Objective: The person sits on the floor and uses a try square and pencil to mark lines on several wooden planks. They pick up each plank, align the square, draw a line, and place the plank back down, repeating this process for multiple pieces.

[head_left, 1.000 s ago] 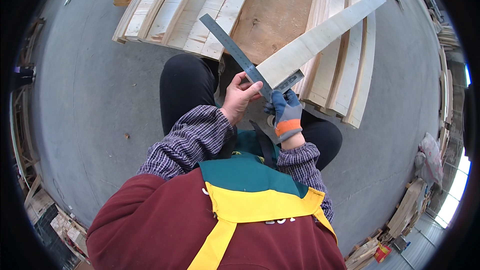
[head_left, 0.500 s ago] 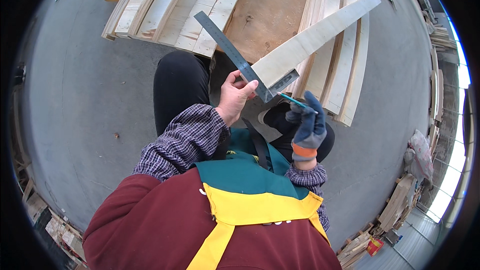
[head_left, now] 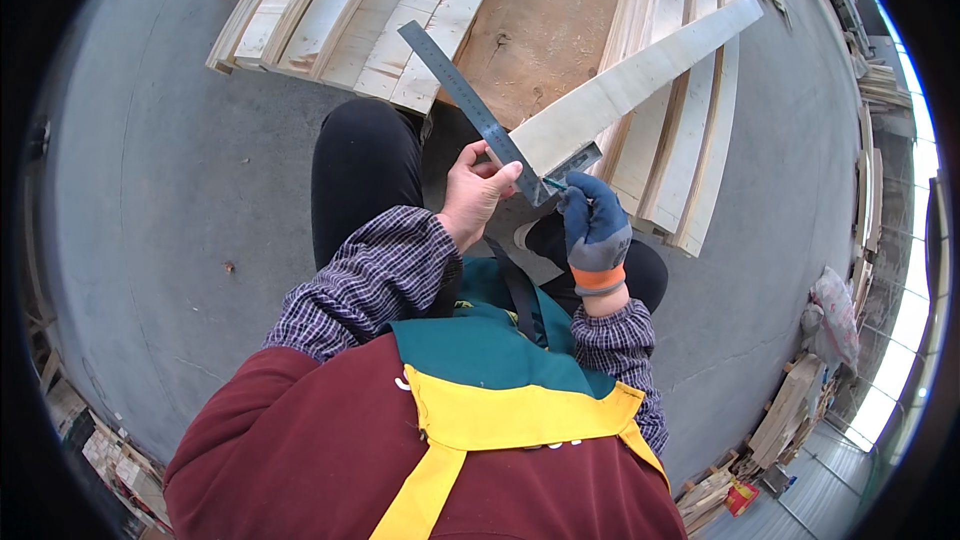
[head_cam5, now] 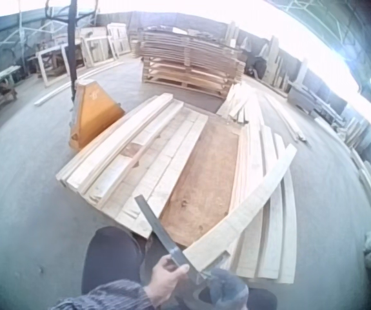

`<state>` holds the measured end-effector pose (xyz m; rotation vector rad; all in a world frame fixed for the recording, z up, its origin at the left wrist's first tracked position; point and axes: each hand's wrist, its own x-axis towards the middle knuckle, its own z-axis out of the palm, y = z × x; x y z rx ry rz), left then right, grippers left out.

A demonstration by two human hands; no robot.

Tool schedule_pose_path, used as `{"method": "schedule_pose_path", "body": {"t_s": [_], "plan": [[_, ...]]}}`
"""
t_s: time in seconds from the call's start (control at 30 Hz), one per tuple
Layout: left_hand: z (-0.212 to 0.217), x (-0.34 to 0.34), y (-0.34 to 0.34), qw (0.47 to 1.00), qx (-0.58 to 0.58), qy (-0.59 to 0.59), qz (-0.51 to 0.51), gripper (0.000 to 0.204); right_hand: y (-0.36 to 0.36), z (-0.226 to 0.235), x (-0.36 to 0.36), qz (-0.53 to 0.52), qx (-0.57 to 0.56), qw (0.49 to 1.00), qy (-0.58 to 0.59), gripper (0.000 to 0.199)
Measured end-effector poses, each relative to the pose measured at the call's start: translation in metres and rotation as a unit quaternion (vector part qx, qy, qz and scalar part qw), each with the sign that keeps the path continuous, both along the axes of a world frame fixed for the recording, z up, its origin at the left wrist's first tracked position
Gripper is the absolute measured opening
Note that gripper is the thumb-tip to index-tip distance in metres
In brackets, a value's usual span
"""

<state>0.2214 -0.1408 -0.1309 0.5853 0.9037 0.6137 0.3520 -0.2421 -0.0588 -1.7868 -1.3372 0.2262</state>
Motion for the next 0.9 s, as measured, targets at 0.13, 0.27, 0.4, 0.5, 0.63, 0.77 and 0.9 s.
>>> {"method": "schedule_pose_path", "body": {"t_s": [0.13,0.27,0.4,0.5,0.63,0.77,0.9], "plan": [[0.000,-0.001,0.000,1.000,0.001,0.000,0.000,0.041,0.013,0.010,0.001,0.029,-0.035,0.999,0.025,0.016],[0.000,0.000,0.001,1.000,-0.004,-0.003,-0.001,0.043,0.030,0.015,0.004,0.041,-0.132,0.980,0.141,0.012],[0.000,0.000,0.000,1.000,-0.007,-0.011,0.010,0.047,0.053,0.010,0.007,0.066,-0.125,0.983,0.116,0.011],[0.000,0.001,0.000,1.000,-0.007,-0.014,0.013,0.049,0.077,0.003,0.012,0.078,-0.177,0.980,-0.035,0.014],[0.001,-0.001,0.001,1.000,-0.007,0.001,0.000,0.046,0.098,0.005,0.012,0.087,-0.242,0.964,-0.066,0.023],[0.004,-0.001,0.001,1.000,-0.010,0.009,-0.001,0.047,0.111,0.012,0.007,0.103,-0.309,0.937,-0.126,0.028],[0.004,0.000,-0.001,1.000,-0.009,-0.003,0.005,0.046,0.127,0.008,0.001,0.081,-0.270,0.951,-0.131,0.028]]}}
